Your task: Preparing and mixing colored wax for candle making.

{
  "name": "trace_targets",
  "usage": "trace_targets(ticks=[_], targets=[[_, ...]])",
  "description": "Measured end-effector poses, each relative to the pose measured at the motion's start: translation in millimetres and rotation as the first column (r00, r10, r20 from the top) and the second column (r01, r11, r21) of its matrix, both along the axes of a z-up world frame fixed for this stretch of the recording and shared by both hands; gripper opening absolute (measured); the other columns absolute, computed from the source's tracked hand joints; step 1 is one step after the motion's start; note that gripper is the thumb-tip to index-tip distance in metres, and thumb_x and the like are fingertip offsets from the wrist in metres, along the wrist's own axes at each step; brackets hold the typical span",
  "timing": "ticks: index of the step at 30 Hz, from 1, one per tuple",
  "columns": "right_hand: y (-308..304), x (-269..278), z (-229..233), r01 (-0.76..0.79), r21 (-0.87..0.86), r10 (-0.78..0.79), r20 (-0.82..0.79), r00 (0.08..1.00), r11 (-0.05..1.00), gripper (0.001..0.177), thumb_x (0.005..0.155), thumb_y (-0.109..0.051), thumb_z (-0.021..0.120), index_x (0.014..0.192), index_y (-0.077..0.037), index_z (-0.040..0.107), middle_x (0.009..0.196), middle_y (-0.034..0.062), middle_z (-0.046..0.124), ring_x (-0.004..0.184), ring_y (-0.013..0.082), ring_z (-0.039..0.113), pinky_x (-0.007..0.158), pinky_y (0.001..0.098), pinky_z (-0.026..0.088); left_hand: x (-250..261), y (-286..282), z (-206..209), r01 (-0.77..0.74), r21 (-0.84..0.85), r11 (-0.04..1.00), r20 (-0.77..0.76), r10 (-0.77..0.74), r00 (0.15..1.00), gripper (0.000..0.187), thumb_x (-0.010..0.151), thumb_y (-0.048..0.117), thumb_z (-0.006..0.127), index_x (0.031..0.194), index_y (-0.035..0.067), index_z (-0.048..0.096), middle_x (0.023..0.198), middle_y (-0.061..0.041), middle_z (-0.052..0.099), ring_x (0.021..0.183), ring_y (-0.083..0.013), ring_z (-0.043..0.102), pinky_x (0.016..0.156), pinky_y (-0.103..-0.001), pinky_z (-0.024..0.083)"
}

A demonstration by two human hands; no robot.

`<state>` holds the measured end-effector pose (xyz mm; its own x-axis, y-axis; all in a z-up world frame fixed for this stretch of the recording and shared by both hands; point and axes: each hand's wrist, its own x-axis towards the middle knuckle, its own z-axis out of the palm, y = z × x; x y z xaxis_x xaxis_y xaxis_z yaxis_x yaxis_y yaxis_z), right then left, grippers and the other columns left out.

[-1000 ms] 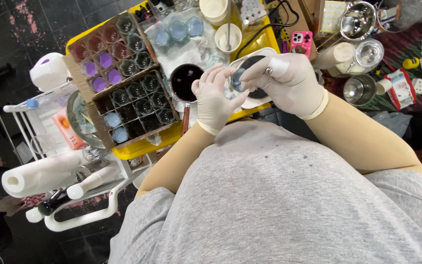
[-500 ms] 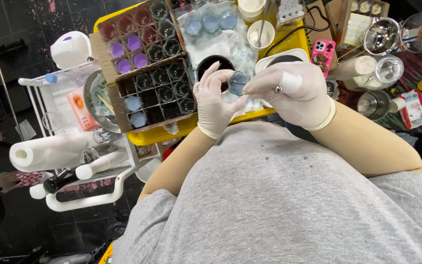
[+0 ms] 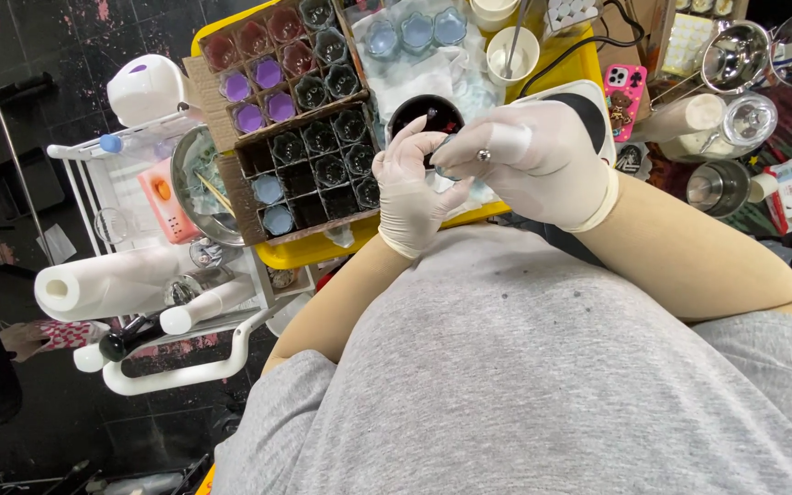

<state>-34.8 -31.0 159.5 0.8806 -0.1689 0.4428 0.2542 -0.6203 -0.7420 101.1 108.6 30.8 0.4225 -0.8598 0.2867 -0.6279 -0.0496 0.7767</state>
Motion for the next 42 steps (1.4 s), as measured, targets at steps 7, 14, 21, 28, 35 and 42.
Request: trace_targets(ticks=[7, 14, 21, 28, 35, 42], targets=[[6, 17, -8, -0.014, 0.008, 0.014, -0.048, 0.999, 1.000, 0.028, 0.090, 0.009, 0.074, 0.113, -0.006, 0.070, 0.097, 0.0064, 0.070, 0.088, 0.0199, 0.072, 0.079, 0.0268, 0.058, 6, 2, 1, 0.014, 0.055, 0.998, 0.004, -0.015, 1.000, 0.054, 0.073, 0.030, 0.086, 0.119, 0.015, 0.061, 0.125, 0.001, 0.066, 0.142, -0.0258, 0.049, 0.110, -0.046, 0.028], [3, 22, -5, -0.085, 0.218, 0.103, -0.070, 0.992, 0.972, 0.025, 0.099, 0.009, 0.067, 0.119, -0.005, 0.069, 0.104, 0.0072, 0.072, 0.097, 0.0185, 0.074, 0.089, 0.0278, 0.062, 10, 2, -3, 0.043, 0.020, 0.999, 0.054, -0.044, 0.998, 0.061, 0.078, 0.033, 0.084, 0.130, 0.011, 0.060, 0.137, -0.008, 0.061, 0.149, -0.0310, 0.040, 0.113, -0.047, 0.027], [-5, 19, -3, 0.043, 0.057, -0.037, -0.089, 0.995, 0.997, 0.010, 0.103, 0.001, 0.067, 0.109, -0.005, 0.064, 0.096, 0.0046, 0.073, 0.088, 0.0155, 0.073, 0.080, 0.0267, 0.059, 13, -1, -7, 0.072, -0.159, 0.985, -0.292, -0.116, 0.949, 0.048, 0.081, 0.018, 0.090, 0.116, 0.009, 0.058, 0.126, -0.007, 0.068, 0.144, -0.0320, 0.054, 0.117, -0.044, 0.045], [-18, 26, -26, -0.022, 0.157, 0.032, -0.066, 0.997, 0.987, 0.006, 0.112, 0.001, 0.055, 0.112, -0.005, 0.057, 0.098, 0.0050, 0.072, 0.092, 0.0137, 0.074, 0.086, 0.0265, 0.060, 40, -9, -22, 0.144, -0.261, 0.955, -0.305, -0.223, 0.926, 0.043, 0.080, 0.010, 0.092, 0.110, 0.011, 0.061, 0.119, -0.008, 0.073, 0.125, -0.0289, 0.065, 0.120, -0.046, 0.048], [-9, 32, -26, 0.009, 0.258, 0.000, -0.035, 0.999, 0.966, 0.005, 0.116, -0.004, 0.050, 0.115, -0.003, 0.055, 0.101, 0.0058, 0.070, 0.094, 0.0134, 0.072, 0.088, 0.0269, 0.061, 51, -4, -17, 0.131, -0.176, 0.976, -0.182, -0.163, 0.970, 0.052, 0.078, 0.012, 0.089, 0.116, 0.010, 0.052, 0.124, -0.008, 0.069, 0.134, -0.0314, 0.056, 0.117, -0.048, 0.037], [-4, 25, -39, 0.030, 0.201, -0.028, -0.009, 1.000, 0.979, 0.007, 0.116, -0.004, 0.049, 0.114, -0.003, 0.056, 0.103, 0.0075, 0.071, 0.095, 0.0158, 0.073, 0.089, 0.0273, 0.062, 55, -1, -23, 0.104, -0.097, 0.990, -0.073, -0.112, 0.991, 0.049, 0.079, 0.023, 0.087, 0.116, 0.013, 0.055, 0.125, -0.002, 0.071, 0.136, -0.0303, 0.056, 0.115, -0.049, 0.028]])
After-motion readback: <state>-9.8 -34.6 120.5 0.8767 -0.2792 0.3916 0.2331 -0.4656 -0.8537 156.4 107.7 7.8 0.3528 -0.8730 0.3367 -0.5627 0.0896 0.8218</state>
